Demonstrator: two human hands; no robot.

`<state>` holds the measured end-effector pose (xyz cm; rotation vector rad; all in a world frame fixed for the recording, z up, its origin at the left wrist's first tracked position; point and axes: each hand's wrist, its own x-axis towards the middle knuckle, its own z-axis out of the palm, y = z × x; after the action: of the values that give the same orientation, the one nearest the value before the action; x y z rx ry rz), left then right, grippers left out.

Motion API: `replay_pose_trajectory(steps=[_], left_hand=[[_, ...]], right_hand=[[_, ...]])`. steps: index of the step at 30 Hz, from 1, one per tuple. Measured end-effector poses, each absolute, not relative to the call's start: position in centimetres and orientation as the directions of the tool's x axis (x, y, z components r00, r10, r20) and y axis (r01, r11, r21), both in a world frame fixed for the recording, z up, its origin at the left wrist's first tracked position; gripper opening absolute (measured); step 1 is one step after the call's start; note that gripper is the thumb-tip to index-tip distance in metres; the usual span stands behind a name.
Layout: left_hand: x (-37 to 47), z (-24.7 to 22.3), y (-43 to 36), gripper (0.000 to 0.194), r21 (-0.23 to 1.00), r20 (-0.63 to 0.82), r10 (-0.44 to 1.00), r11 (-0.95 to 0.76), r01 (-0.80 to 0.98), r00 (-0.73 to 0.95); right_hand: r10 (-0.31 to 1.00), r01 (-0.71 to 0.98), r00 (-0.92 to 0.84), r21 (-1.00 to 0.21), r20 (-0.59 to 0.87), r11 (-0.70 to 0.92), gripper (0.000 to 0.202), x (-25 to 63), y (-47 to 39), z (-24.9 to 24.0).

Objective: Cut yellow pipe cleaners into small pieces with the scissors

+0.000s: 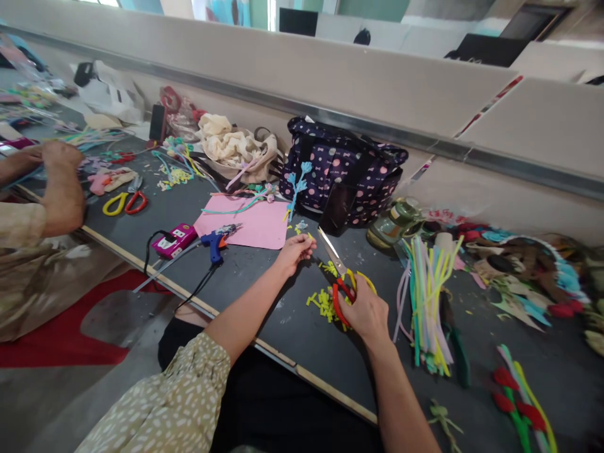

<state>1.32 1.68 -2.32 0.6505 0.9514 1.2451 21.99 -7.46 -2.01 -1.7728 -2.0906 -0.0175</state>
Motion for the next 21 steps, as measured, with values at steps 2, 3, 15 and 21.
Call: replay_pose_trajectory(steps=[2,3,15,21], left_hand=[[1.3,-2.4,1.7,0.029,0.844,-0.233,0.972,0.221,-0.489,0.038],[1.3,-2.3,1.7,0.029,0.845,-0.228,0.973,0.217,-0.489,0.038],[1.4,-2.0,1.6,0.032,0.839,-0.146,0.987,0.160,-0.520,0.068],[1.3,-2.3,1.7,0.031,0.823,-0.108,0.989,0.146,-0.550,0.101]], right_hand=[[0.952,0.947,-0.122,-0.253,0.282,0.197,0.053,21.8,-7.6,-1.6],[0.953,0.948,-0.125,-0.252,0.276,0.197,0.052,21.8,-7.6,-1.6],[0.884,0.940,-0.179,-0.190,0.433,0.283,0.045,23.1,-7.1,-3.4],[0.845,0.931,-0.198,-0.174,0.497,0.321,0.044,23.2,-7.1,-3.1]])
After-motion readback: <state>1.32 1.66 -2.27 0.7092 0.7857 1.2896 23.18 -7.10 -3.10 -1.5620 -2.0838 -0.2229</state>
